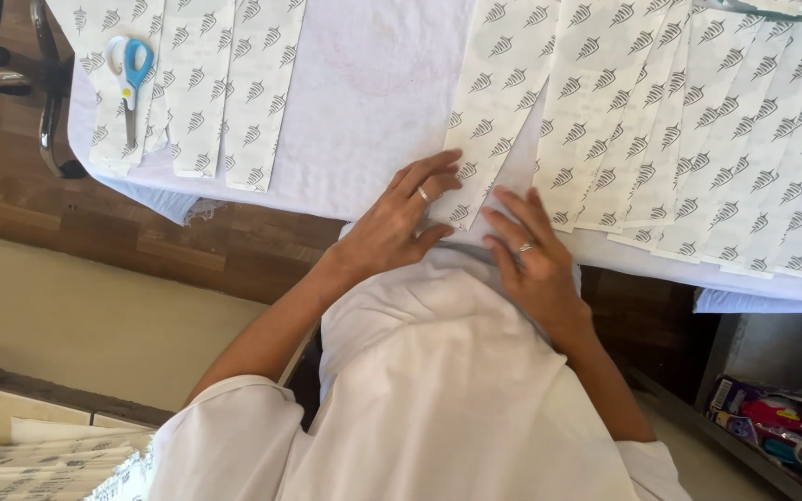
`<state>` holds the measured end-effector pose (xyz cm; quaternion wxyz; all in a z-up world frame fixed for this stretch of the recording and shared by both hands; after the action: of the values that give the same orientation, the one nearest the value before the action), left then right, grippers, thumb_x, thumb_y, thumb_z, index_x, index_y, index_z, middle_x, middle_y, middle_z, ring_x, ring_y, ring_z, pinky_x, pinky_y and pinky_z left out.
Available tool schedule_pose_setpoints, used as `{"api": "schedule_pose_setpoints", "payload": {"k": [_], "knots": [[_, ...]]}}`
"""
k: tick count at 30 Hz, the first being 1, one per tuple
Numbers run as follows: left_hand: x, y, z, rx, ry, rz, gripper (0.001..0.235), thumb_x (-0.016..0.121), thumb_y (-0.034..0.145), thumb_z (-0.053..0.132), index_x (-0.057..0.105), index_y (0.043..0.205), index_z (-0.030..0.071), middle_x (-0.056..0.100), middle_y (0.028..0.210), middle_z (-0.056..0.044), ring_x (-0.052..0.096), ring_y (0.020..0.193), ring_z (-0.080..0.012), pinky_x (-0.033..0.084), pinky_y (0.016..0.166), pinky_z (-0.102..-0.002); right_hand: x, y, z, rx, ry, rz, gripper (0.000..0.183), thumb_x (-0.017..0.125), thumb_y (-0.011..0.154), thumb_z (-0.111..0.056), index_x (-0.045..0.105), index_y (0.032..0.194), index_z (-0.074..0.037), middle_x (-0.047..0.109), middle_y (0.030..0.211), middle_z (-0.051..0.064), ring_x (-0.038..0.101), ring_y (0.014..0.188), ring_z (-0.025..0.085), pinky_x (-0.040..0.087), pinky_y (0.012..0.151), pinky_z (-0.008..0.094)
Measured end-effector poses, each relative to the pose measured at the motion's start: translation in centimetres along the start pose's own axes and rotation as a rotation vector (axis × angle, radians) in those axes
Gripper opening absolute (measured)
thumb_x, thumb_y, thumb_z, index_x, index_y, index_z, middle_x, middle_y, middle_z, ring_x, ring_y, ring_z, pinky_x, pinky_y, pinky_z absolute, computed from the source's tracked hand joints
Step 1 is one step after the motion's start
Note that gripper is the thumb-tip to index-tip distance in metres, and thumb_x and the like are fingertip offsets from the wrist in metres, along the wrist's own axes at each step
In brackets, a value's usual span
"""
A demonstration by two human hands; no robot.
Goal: Folding and gluing printed paper strips on a table in a factory setting.
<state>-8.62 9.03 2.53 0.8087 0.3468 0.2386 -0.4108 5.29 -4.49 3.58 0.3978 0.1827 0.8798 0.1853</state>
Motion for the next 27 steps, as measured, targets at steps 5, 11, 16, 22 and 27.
{"api": "schedule_pose_setpoints", "payload": {"k": [5, 11, 16, 22, 27], "knots": [[-0.1, -1.1, 0.6, 0.014, 0.005, 0.062, 0.044, 0.083, 0.085, 0.010, 0.062, 0.123, 0.006, 0.060, 0.138, -0.014, 0.058, 0.134, -0.0325, 0.042, 0.117, -0.051, 2.4, 0.2, 0.6, -0.078, -0.010, -0.015, 0.032, 0.075, 0.095, -0.014, 0.071, 0.125, -0.004, 0.065, 0.140, 0.014, 0.062, 0.131, 0.030, 0.034, 0.124, 0.048], [0.6, -2.2, 0.6, 0.092, -0.010, 0.130, 0.026, 0.078, 0.092, 0.011, 0.067, 0.114, 0.005, 0.061, 0.136, -0.014, 0.064, 0.126, -0.0310, 0.049, 0.113, -0.046, 1.6, 0.3, 0.5, -0.108, -0.036, -0.032, 0.027, 0.077, 0.095, -0.013, 0.070, 0.118, -0.002, 0.068, 0.136, 0.015, 0.065, 0.126, 0.029, 0.034, 0.123, 0.049], [0.6, -2.3, 0.7, 0.123, -0.015, 0.132, 0.017, 0.075, 0.093, 0.010, 0.068, 0.108, 0.005, 0.061, 0.135, -0.014, 0.066, 0.123, -0.0300, 0.053, 0.110, -0.043, 1.1, 0.4, 0.1, -0.142, -0.037, -0.018, 0.022, 0.076, 0.095, -0.010, 0.070, 0.113, 0.000, 0.069, 0.134, 0.016, 0.066, 0.125, 0.031, 0.035, 0.121, 0.051], [0.2, -2.2, 1.2, 0.216, -0.032, 0.193, 0.011, 0.076, 0.092, 0.006, 0.069, 0.095, -0.001, 0.065, 0.128, -0.018, 0.068, 0.119, -0.0327, 0.055, 0.106, -0.045, 1.7, -0.5, 0.1, -0.175, -0.009, 0.024, 0.014, 0.076, 0.093, -0.006, 0.072, 0.104, 0.001, 0.071, 0.130, 0.017, 0.069, 0.120, 0.031, 0.041, 0.118, 0.052], [-0.3, -2.0, 1.5, 0.269, -0.004, 0.233, 0.012, 0.077, 0.091, 0.004, 0.070, 0.089, -0.005, 0.068, 0.120, -0.019, 0.071, 0.114, -0.0324, 0.058, 0.102, -0.044, 1.8, -0.5, 0.4, -0.153, 0.011, 0.031, 0.007, 0.071, 0.096, -0.003, 0.071, 0.095, 0.003, 0.072, 0.127, 0.017, 0.071, 0.117, 0.032, 0.042, 0.117, 0.052]]}}
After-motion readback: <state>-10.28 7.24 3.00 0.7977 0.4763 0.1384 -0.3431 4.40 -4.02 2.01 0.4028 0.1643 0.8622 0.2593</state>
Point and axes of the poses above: each hand's wrist, its own y-axis towards the middle knuckle, its own x-axis out of the palm, z = x × y, the point moved 5 cm from there along y, towards the middle knuckle
